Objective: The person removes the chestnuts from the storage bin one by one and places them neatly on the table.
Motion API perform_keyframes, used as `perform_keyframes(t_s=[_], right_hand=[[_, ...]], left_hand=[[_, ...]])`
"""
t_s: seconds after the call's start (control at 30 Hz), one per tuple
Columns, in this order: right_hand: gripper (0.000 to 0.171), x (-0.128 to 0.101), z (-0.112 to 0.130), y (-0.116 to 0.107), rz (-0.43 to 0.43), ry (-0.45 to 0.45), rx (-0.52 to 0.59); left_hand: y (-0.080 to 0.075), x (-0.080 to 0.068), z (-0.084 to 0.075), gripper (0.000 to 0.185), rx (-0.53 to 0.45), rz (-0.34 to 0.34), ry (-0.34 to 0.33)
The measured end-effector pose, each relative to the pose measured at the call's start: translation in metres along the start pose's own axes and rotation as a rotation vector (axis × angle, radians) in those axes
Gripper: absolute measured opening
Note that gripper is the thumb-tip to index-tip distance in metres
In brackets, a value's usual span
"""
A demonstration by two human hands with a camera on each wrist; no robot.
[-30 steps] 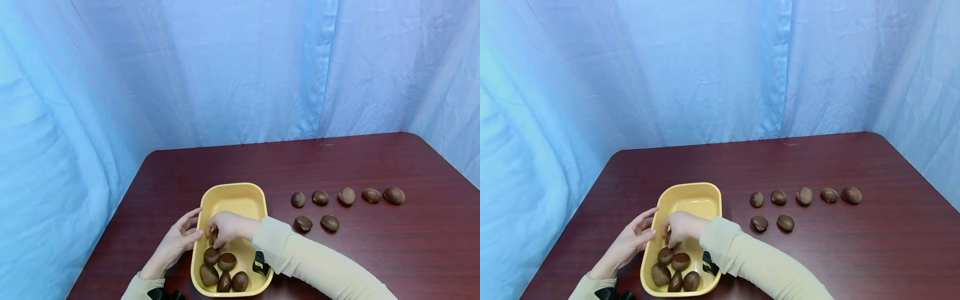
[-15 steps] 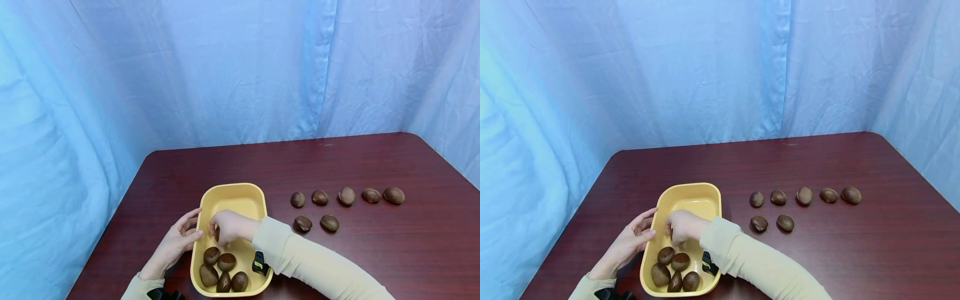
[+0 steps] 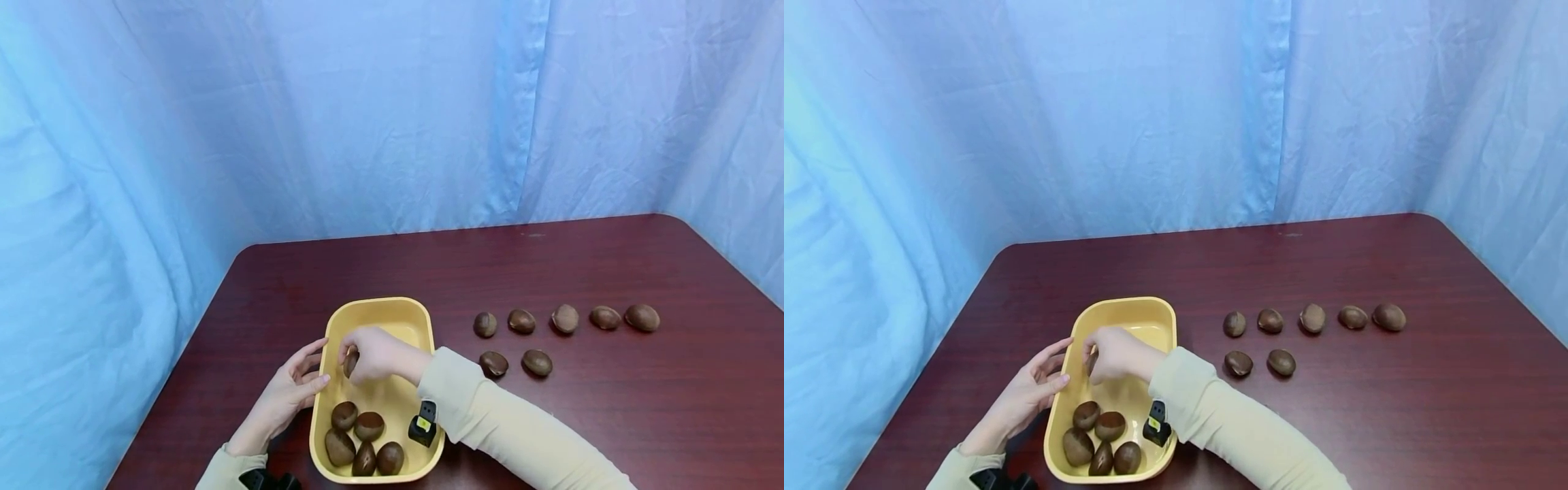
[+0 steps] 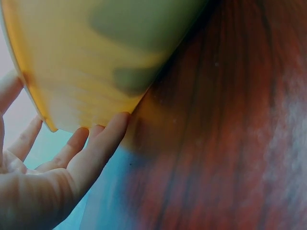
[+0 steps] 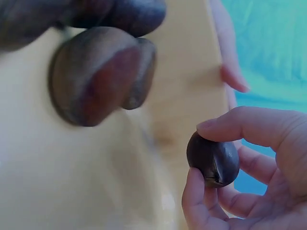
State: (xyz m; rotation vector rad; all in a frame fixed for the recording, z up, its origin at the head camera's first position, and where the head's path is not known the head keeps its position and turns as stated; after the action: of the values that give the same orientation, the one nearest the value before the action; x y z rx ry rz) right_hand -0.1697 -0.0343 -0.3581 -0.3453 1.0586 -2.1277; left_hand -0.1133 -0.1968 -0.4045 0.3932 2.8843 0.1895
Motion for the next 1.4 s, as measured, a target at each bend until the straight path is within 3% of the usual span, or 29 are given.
perform_keyframes(t_s=[0.3,0.6,0.97,1.4], right_hand=[[0.021,-0.008,0.014,-0.032,-0.002,-0.033,0.083],[0.023,-0.023,0.021,-0.059,-0.051,-0.058,0.014],[0.024,-0.052,-0.008,-0.052,-0.128,-0.135,-0.024],[0.024,-0.092,-0.049,-0.057,-0.194,-0.117,-0.04]], left_hand=[[0.0,0.0,0.001,0.069,0.0,0.008,0.008],[0.0,0.001,0.0,0.067,-0.001,0.014,0.01],[0.0,0.0,0.0,0.068,0.006,0.014,0.017],[0.001,-0.002,0.001,0.068,-0.008,0.018,0.021]])
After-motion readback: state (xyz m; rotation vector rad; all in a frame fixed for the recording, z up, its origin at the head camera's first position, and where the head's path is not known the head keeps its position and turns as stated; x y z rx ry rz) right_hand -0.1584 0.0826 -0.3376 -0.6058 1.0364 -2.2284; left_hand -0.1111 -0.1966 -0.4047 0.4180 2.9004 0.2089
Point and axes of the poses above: each hand's wrist, its own x-axis towards the middle knuckle, its own y-axis out of the palm, z = x × y, the point moved 3 cm from there along x, towards the middle knuckle, and after that the axes turned 7 degrees about -x, right-handed, at the moved point
